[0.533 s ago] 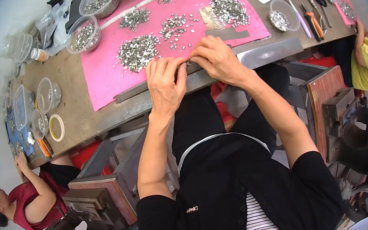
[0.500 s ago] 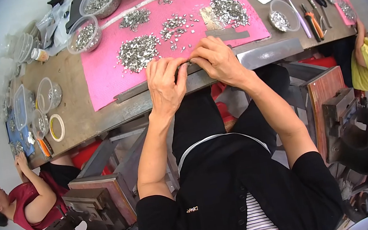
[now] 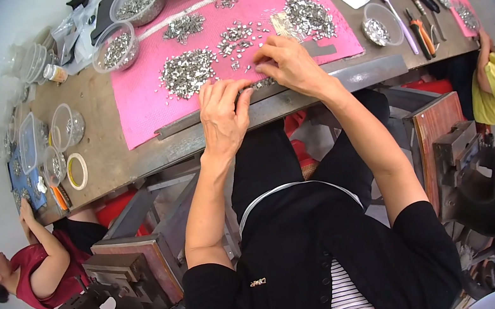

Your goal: Manually aligning and inserting small metal components into a guide rail on a workbench.

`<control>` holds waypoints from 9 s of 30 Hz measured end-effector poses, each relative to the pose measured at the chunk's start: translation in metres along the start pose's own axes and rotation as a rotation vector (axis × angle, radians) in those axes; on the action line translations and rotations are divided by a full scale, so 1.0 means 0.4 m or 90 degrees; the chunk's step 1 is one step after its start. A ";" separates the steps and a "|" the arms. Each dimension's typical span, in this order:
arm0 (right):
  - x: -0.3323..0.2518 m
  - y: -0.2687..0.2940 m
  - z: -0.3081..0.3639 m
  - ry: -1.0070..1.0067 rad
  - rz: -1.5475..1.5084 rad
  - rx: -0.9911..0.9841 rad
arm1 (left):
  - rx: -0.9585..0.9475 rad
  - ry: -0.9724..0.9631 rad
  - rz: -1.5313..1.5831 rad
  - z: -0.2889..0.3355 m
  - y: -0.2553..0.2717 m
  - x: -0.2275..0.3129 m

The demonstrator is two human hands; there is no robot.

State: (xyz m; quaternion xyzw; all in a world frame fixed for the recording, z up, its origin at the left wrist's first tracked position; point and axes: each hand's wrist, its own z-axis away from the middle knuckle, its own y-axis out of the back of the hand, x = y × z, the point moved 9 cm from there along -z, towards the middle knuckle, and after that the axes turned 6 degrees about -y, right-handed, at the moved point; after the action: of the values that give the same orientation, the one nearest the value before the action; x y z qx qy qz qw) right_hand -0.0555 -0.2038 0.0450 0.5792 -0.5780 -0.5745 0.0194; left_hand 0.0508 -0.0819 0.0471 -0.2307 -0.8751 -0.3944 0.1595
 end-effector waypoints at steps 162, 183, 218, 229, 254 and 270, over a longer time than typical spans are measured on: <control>0.058 0.095 0.135 -0.037 -0.152 0.125 | 0.107 0.178 0.009 0.090 0.230 -0.101; 0.064 0.148 0.188 -0.102 0.039 0.336 | -0.095 -0.095 0.022 -0.088 -0.071 0.101; 0.197 -0.017 -0.338 -0.025 0.147 0.107 | -0.059 0.041 -0.178 -0.352 -0.135 -0.306; 0.052 0.075 -0.081 -0.054 0.051 -0.098 | -0.065 0.059 -0.255 -0.353 -0.144 -0.335; 0.064 0.061 0.019 0.017 0.053 -0.040 | -0.182 0.014 0.194 -0.090 -0.101 0.057; 0.029 0.077 0.013 0.074 0.113 -0.016 | -0.134 -0.085 0.079 -0.077 -0.099 0.107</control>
State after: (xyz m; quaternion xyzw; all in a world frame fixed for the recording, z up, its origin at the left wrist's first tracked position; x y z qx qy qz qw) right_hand -0.0829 -0.2187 0.0568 0.5579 -0.6177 -0.5430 0.1111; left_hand -0.0032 -0.1166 0.0622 -0.3256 -0.8218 -0.4569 0.0996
